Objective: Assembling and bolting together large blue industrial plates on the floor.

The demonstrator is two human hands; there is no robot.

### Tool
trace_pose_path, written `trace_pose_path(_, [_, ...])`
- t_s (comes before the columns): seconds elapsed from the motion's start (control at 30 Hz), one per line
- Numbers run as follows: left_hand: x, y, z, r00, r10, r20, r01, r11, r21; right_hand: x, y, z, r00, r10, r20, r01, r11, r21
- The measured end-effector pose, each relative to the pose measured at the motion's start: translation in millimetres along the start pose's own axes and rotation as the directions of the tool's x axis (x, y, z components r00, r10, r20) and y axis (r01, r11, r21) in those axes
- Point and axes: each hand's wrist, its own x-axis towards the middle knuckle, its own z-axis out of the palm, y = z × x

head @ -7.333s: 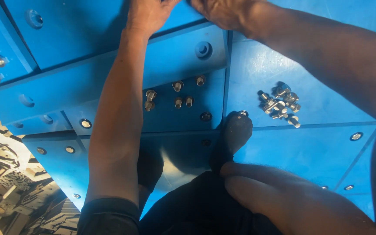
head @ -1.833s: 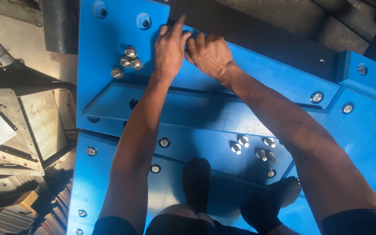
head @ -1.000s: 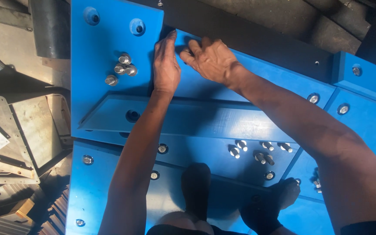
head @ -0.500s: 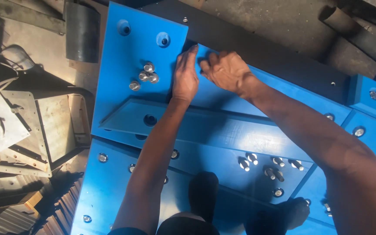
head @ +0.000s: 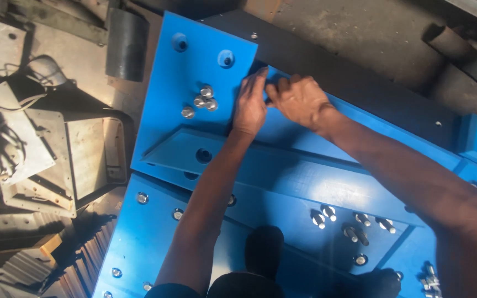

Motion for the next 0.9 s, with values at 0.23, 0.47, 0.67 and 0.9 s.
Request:
trace_pose_path(0.23, [-2, -2, 4, 0.999, 0.01, -0.044, -0.011, 1.0, -0.025, -6, 15, -20, 0.984, -0.177, -0.012, 0.175, 0.981, -0.087])
trace_pose_path(0.47, [-1, -9, 9, 0.997, 0.032, -0.075, -0.036, 0.998, -0.051, 2, 7, -12, 0.983, 0.034, 0.179, -0.031, 0.999, -0.016])
trace_pose_path(0.67, [-2, -8, 8, 0.988, 0.066, -0.138, -0.077, 0.994, -0.076, -7, 11, 2, 0.978, -0.178, -0.108, 0.159, 0.974, -0.162])
trace_pose_path(0.9, [-3, -7, 8, 0.996, 0.029, -0.088, -0.037, 0.995, -0.091, -5, 0, -19, 0.99, 0.057, 0.129, -0.06, 0.998, 0.019])
